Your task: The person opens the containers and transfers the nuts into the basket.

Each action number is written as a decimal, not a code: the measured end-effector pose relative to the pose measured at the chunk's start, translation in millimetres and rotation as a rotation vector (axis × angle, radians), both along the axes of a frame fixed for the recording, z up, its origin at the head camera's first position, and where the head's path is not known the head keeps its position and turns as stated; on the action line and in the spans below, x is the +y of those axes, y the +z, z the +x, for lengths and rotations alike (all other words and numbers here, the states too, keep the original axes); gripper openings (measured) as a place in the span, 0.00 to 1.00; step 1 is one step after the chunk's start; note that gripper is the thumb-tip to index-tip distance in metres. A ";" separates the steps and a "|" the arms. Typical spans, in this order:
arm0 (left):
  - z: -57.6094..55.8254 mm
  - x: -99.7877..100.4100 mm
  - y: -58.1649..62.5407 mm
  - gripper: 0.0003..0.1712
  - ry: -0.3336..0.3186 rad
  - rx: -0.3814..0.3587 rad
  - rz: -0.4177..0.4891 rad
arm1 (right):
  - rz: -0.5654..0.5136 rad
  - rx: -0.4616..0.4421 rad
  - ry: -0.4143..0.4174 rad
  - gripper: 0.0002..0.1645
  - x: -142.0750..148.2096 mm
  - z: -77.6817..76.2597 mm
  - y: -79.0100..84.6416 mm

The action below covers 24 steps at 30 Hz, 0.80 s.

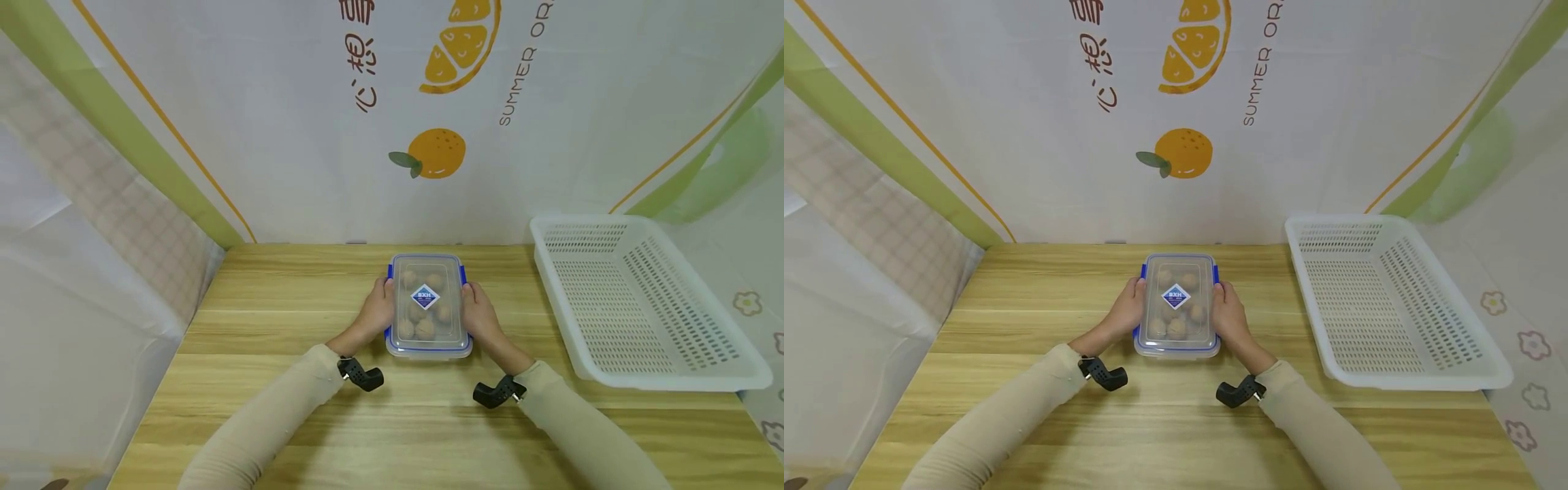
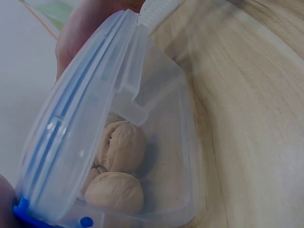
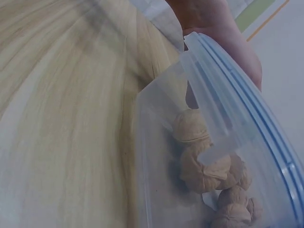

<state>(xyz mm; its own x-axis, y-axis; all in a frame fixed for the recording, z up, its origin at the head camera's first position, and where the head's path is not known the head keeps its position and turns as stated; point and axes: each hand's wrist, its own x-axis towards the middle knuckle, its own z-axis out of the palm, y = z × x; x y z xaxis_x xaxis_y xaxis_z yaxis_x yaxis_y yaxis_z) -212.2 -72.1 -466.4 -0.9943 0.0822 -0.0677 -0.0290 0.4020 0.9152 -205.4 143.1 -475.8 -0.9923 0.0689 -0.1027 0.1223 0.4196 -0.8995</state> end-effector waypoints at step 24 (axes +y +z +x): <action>2.1 3.5 1.7 0.26 0.037 -0.009 -0.048 | 0.079 -0.077 0.007 0.36 8.7 -2.0 -0.1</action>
